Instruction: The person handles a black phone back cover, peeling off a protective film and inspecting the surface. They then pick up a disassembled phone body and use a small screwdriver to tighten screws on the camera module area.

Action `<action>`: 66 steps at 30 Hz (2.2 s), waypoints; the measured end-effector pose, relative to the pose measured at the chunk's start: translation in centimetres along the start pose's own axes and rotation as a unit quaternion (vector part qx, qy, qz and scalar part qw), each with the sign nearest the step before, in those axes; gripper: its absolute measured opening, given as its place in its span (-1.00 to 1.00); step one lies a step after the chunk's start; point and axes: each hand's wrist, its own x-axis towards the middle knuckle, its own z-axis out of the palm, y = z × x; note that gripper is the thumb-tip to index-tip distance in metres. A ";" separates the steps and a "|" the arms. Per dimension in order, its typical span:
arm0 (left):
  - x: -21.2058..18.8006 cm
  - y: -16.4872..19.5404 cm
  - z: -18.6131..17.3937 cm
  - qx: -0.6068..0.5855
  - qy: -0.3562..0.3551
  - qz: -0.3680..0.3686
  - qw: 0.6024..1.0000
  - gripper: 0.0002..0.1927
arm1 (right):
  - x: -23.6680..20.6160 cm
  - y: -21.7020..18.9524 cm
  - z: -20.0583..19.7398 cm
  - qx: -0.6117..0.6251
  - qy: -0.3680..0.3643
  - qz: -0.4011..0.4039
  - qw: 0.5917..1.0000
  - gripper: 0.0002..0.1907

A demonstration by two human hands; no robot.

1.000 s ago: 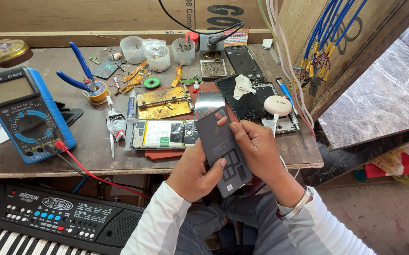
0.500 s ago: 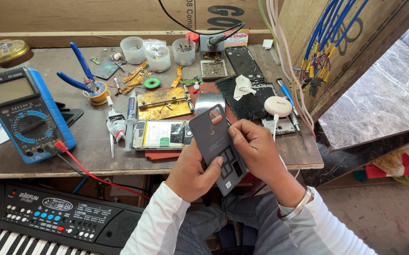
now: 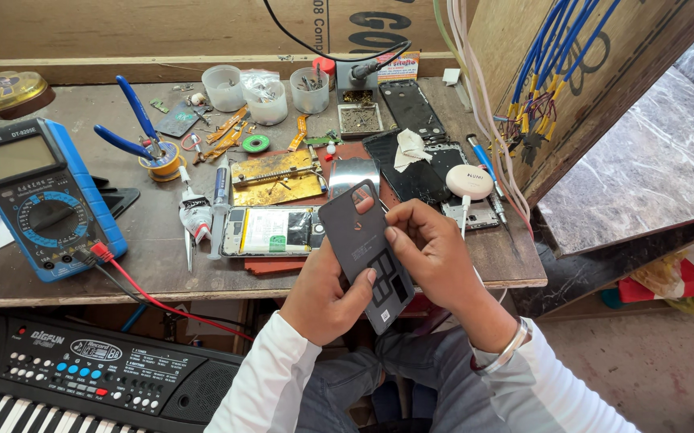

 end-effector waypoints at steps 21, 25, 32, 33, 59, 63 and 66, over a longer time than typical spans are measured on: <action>0.1 -0.3 -0.1 0.031 -0.024 0.025 0.999 -0.17 | -0.2 0.0 0.7 -0.076 0.074 -0.014 0.994 -0.88; 0.2 -0.3 -0.1 0.004 -0.032 -0.024 0.999 -0.12 | -0.5 -0.2 1.0 -0.159 0.097 -0.037 0.982 -0.88; 0.0 -0.2 -0.1 -0.029 -0.053 -0.045 0.997 -0.07 | -1.1 -0.1 1.5 -0.225 0.092 -0.098 0.965 -0.89; 0.0 -0.2 -0.1 -0.032 -0.055 -0.059 0.996 -0.07 | -1.0 0.0 1.6 -0.226 0.088 -0.099 0.965 -0.89; -0.5 -2.2 -1.1 -0.083 0.020 0.025 0.996 -0.40 | -1.4 2.8 -1.0 0.188 0.186 -0.061 0.962 -0.60; -0.5 -2.1 -1.4 -0.115 0.048 0.060 0.990 -0.35 | -0.4 1.6 -0.6 0.187 0.248 -0.111 0.944 -0.82; -0.4 -1.8 -1.5 -0.163 0.084 0.042 0.982 -0.31 | 0.0 0.1 -0.3 0.130 0.248 -0.138 0.950 -0.44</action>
